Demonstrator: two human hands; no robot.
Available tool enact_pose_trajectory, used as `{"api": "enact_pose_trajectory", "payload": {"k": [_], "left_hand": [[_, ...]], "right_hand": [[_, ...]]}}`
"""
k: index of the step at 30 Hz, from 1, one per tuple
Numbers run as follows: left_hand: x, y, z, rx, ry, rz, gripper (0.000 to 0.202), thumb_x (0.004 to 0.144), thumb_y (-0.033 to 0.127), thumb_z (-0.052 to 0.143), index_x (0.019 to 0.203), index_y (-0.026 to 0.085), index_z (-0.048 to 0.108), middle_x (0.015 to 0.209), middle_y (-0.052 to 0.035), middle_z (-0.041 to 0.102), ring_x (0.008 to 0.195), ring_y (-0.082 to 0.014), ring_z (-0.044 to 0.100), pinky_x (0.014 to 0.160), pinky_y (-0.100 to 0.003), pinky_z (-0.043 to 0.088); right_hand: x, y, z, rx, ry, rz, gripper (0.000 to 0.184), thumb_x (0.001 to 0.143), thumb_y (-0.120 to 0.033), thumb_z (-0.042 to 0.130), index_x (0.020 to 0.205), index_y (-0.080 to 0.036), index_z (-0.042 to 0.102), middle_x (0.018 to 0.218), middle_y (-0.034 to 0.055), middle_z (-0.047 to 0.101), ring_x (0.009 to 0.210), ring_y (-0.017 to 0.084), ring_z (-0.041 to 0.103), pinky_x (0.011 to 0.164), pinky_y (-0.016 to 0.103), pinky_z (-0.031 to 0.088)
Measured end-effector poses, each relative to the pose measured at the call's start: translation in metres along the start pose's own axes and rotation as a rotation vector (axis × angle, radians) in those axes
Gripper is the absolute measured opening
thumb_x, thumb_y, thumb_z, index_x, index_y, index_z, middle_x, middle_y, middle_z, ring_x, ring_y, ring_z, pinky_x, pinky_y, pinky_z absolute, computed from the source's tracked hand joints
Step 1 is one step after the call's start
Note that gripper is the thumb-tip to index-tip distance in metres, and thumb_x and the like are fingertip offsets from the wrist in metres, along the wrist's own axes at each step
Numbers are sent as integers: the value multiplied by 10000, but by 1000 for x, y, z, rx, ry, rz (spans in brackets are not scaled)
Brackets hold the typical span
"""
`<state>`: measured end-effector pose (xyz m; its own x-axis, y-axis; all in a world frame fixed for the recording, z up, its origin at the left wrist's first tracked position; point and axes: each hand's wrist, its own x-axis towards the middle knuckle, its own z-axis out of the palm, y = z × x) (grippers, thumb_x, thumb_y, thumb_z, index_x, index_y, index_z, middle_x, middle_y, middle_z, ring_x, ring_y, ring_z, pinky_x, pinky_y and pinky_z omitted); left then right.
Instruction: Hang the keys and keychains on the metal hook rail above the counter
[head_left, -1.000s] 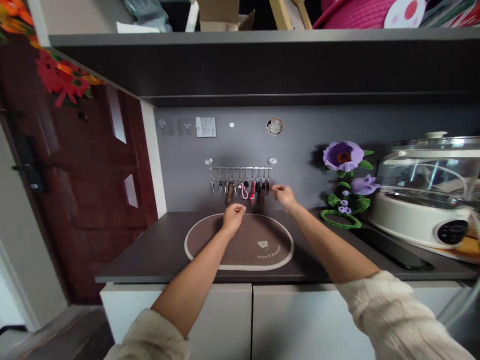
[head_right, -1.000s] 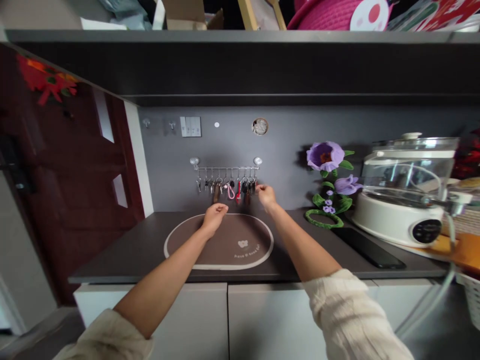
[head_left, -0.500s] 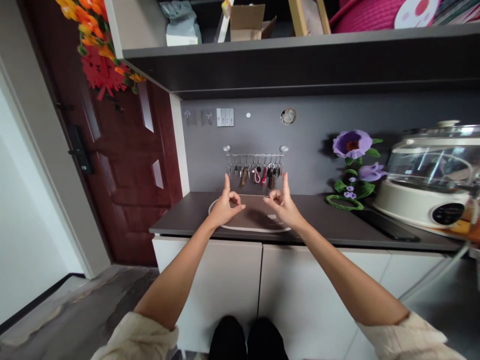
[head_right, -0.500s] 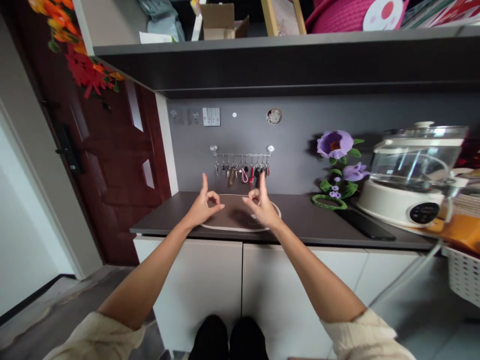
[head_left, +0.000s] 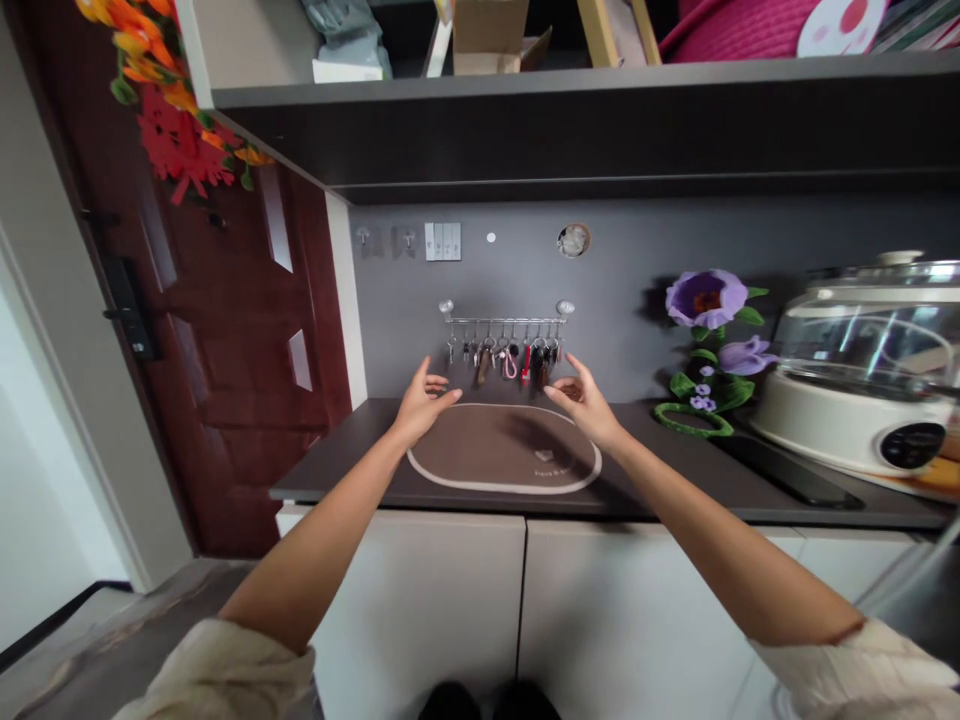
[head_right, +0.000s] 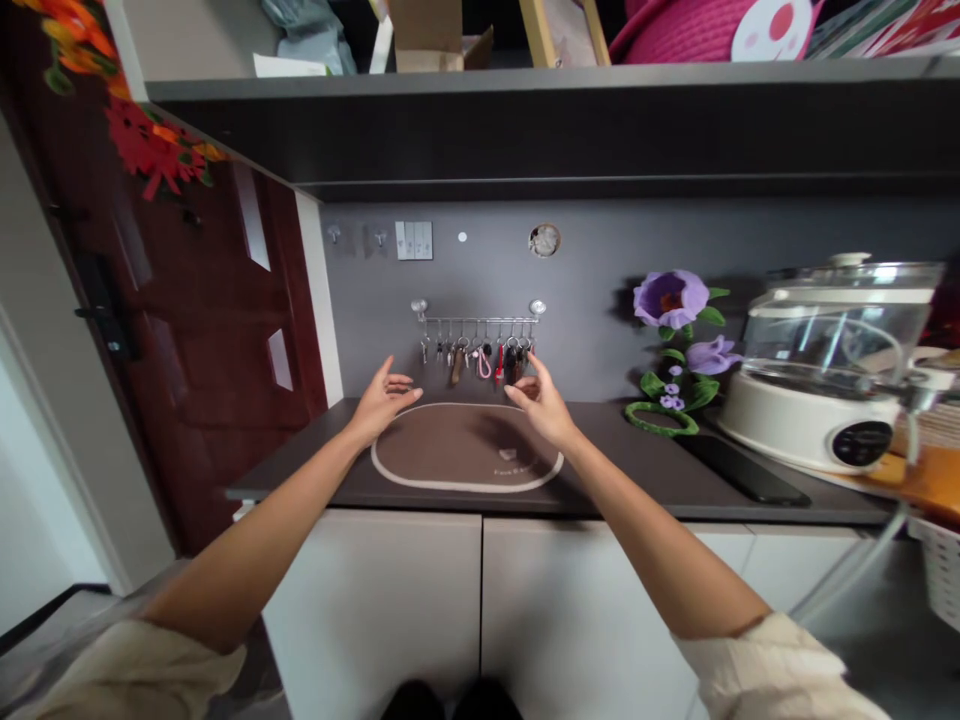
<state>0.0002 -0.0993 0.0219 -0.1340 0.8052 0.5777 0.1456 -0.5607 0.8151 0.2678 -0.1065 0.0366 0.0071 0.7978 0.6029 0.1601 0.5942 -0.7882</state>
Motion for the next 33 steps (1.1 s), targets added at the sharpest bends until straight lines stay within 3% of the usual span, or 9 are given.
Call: {"api": "enact_pose_trajectory", "payload": {"k": [3, 6, 11, 13, 16, 22, 26, 29, 33], "left_hand": [[45, -19, 2, 17, 62, -116, 851, 472, 294, 733, 1218, 187, 339, 1154, -116, 460, 1050, -198, 435, 860, -306, 343], [87, -37, 13, -27, 100, -233, 804, 426, 315, 754, 1135, 181, 400, 1203, -139, 424, 1111, -229, 396, 873, -323, 337], [129, -63, 46, -193, 93, -303, 680, 439, 309, 751, 1010, 182, 405, 984, -89, 557, 887, -168, 541, 788, -307, 394], [134, -70, 62, -269, 72, -266, 648, 457, 276, 748, 985, 188, 384, 867, -37, 578, 771, -123, 562, 753, -289, 410], [133, -75, 84, -349, 19, -259, 616, 468, 236, 746, 946, 206, 359, 837, -17, 574, 712, -102, 566, 713, -276, 429], [128, -74, 115, -465, 19, -248, 721, 508, 213, 727, 1030, 270, 232, 879, -16, 576, 750, -125, 581, 697, -298, 452], [127, -73, 126, -569, 26, -211, 771, 528, 208, 717, 1069, 290, 174, 876, -2, 569, 741, -121, 582, 670, -305, 472], [127, -69, 130, -614, 78, -206, 761, 519, 183, 721, 1051, 282, 186, 826, 19, 556, 663, -105, 576, 594, -269, 480], [130, -58, 132, -580, 141, -306, 744, 529, 138, 711, 1044, 264, 189, 716, 49, 529, 492, -63, 523, 447, -180, 418]], "right_hand": [[46, 27, -19, -112, 157, 142, 776, 510, -367, 697, 1195, -211, 366, 1014, 69, 524, 882, 179, 507, 764, 332, 427], [89, 53, -27, -135, 253, 235, 806, 434, -373, 733, 1134, -167, 391, 1098, 113, 487, 966, 212, 484, 796, 338, 414], [127, 87, -8, -22, 312, 244, 760, 399, -364, 745, 1042, -189, 379, 1037, 66, 517, 959, 189, 496, 839, 325, 399], [130, 97, 7, 25, 273, 202, 732, 443, -369, 728, 1043, -216, 339, 1033, 38, 521, 941, 162, 508, 848, 308, 399], [129, 107, 28, 82, 211, 103, 683, 494, -373, 704, 1033, -221, 312, 1083, 44, 499, 972, 147, 498, 860, 277, 394], [132, 111, 56, 79, 356, 38, 684, 532, -387, 673, 1043, -233, 245, 1113, 60, 481, 971, 147, 500, 830, 263, 414], [134, 109, 60, 79, 359, 95, 632, 580, -411, 627, 1043, -245, 229, 999, 47, 528, 734, 135, 565, 630, 254, 475], [133, 105, 54, 99, 335, 147, 549, 625, -417, 580, 1026, -252, 243, 829, 4, 548, 485, 96, 503, 456, 242, 440], [132, 95, 41, 151, 344, 147, 477, 627, -386, 586, 968, -253, 279, 674, -47, 511, 407, 72, 435, 384, 214, 383]]}}
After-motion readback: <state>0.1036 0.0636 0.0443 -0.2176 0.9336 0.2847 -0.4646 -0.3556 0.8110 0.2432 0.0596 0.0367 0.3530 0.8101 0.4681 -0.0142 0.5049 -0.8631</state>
